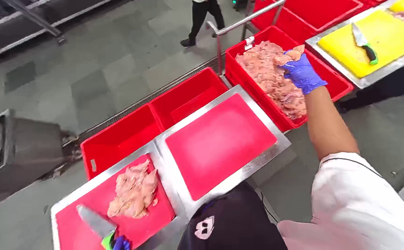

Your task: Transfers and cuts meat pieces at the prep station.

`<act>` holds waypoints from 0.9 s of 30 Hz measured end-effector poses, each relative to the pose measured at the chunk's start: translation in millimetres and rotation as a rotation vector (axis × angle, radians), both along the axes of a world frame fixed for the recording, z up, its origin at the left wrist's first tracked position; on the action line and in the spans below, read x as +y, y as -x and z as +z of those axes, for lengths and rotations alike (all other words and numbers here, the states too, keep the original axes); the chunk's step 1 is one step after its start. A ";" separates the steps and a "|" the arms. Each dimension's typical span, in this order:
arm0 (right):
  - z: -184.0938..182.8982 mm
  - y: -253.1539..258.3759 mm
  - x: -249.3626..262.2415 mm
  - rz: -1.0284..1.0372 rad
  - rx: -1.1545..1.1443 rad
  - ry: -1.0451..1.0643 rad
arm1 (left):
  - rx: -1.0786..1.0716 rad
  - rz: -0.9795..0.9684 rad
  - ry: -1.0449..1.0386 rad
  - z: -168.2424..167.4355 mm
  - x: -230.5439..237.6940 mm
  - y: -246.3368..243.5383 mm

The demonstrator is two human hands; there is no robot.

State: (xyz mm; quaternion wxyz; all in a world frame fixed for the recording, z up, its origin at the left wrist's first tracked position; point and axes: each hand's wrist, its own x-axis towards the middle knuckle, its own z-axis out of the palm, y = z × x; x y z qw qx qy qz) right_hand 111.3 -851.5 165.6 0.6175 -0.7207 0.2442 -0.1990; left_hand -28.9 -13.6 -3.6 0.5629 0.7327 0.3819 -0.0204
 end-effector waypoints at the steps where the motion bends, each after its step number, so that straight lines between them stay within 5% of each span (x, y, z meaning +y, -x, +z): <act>1: 18.9 -1.4 28.7 0.067 0.030 0.084 | -0.011 0.006 0.004 3.4 -1.6 2.6; 5: 60.0 -24.9 152.5 0.429 0.029 0.292 | -0.031 0.112 0.045 5.8 -2.2 6.8; 10: 56.9 -64.0 353.5 0.950 -0.017 0.202 | -0.062 0.169 0.121 4.8 -1.2 -1.5; 15: -19.1 -80.8 569.0 1.331 0.167 0.688 | -0.067 0.204 0.153 5.2 -0.3 -3.1; 18: -76.4 -60.7 643.9 1.438 0.272 0.995 | -0.069 0.205 0.139 6.6 -0.3 -2.7; 23: -85.5 -53.5 625.1 1.446 0.166 0.947 | -0.055 0.213 0.084 3.0 -4.4 -1.9; 27: -68.9 -65.2 473.5 1.289 0.056 0.700 | -0.069 0.234 0.028 -0.4 -5.1 -4.8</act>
